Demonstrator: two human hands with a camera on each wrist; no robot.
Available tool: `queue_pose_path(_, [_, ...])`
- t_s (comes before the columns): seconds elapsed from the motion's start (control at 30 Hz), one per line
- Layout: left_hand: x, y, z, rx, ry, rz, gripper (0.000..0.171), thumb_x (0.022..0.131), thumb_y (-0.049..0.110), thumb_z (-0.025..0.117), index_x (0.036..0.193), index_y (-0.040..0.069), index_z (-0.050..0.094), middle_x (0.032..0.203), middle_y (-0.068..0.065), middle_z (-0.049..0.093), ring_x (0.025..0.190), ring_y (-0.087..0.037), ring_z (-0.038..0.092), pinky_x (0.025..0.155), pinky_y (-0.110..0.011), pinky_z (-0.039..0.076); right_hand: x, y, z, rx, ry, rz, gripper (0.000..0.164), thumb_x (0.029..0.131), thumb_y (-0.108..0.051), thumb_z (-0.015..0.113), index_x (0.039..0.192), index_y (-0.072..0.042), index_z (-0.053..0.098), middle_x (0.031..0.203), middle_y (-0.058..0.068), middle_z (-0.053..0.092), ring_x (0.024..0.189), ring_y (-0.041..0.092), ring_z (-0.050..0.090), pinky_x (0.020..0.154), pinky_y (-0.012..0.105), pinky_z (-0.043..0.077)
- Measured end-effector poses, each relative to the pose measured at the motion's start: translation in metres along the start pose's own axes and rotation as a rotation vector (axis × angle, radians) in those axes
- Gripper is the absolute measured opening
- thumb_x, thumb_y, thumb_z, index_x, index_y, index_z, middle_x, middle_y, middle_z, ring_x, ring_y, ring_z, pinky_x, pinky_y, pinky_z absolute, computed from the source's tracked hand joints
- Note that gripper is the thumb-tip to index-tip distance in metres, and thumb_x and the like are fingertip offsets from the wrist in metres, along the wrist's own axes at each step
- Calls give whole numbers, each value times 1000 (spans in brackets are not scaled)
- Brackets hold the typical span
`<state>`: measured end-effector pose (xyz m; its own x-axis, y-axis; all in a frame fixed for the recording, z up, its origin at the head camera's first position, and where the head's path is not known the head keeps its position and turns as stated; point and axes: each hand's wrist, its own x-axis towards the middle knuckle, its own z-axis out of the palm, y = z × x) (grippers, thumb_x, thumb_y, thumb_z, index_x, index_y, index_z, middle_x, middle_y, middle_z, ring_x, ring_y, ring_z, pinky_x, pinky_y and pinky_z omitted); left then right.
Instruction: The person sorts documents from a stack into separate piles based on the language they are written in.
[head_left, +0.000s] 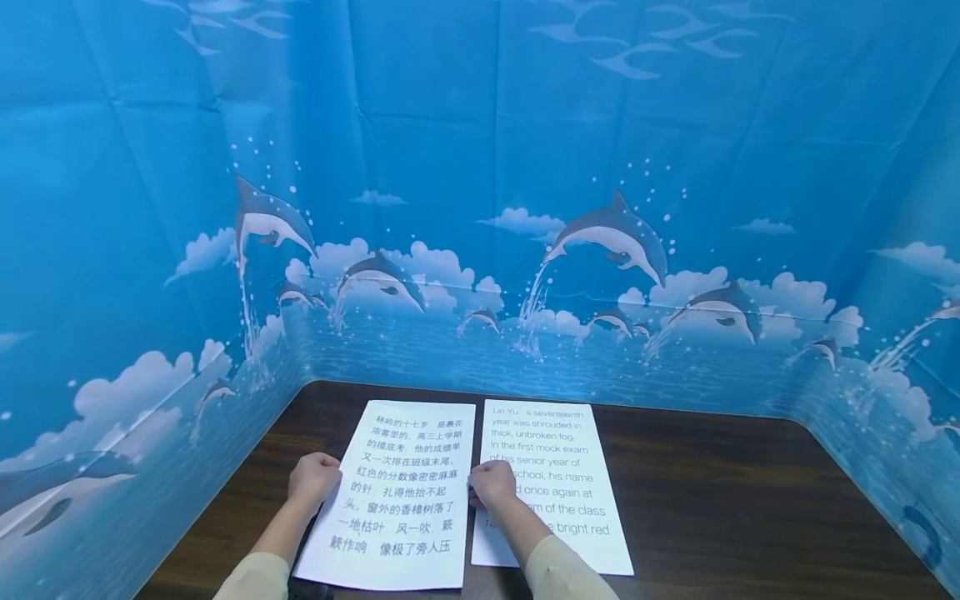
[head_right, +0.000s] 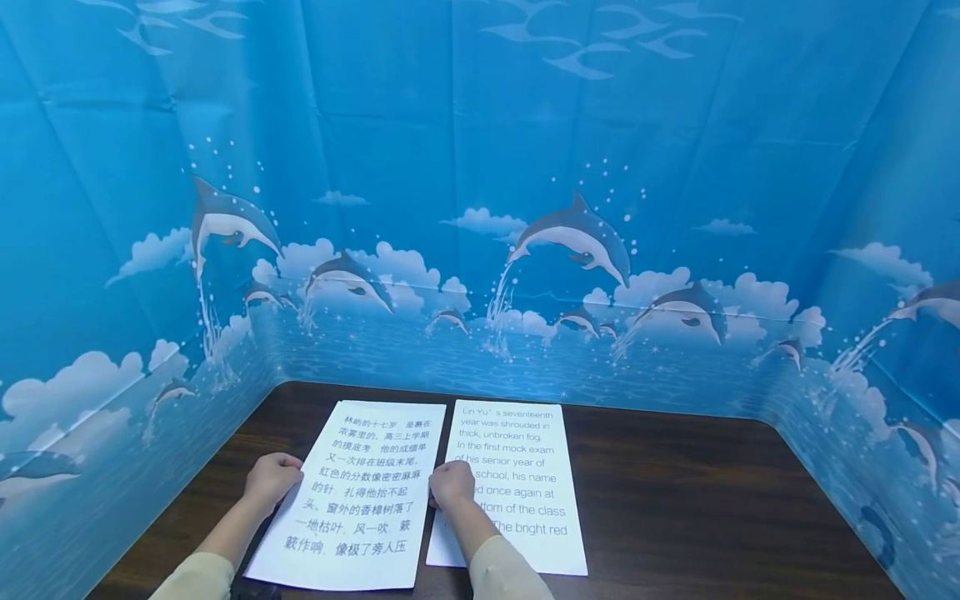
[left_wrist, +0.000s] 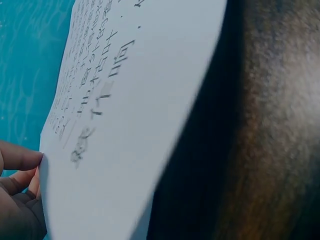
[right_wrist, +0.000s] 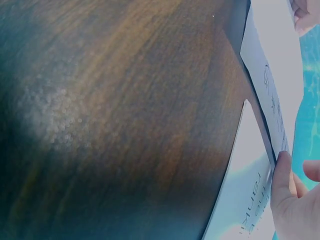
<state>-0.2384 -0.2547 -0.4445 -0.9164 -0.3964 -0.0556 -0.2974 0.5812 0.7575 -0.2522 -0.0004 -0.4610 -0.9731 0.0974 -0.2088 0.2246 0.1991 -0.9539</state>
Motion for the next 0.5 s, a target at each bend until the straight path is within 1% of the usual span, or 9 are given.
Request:
queue_pose_path(0.13, [-1,1,-2,3,13,5,20,79,4,48,92,-11,52,84,-23,52,75,-33,50,53,-30,39,0,-1,0,4,-9,-3,8,74,0,55,81,3,58,69,10,51,57,19,54,48,25,47])
queue_pose_path(0.3, [-1,1,-2,9,16,2,22,79,6,49,93,-11,52,84,-24,52,75,-34,49,56,-34,40,1,-1,1,0,-8,5,5,75,-2,57,79,1,57,69,10,52,57,18,53,49,25,47])
queue_pose_path(0.37, [-1,1,-2,10,17,-1,23,78,7,49,93,-10,52,84,-24,52,75,-34,49,58,-37,40,1,-1,2,-10,-3,14,6,75,-4,58,79,0,57,70,9,52,58,18,54,50,26,47])
queue_pose_path(0.5, [0,1,-1,4,26,-10,23,78,8,48,93,-10,52,85,-24,52,76,-35,49,59,-39,41,1,-2,1,-37,5,21,10,75,-7,60,81,0,57,71,9,53,59,18,54,51,26,47])
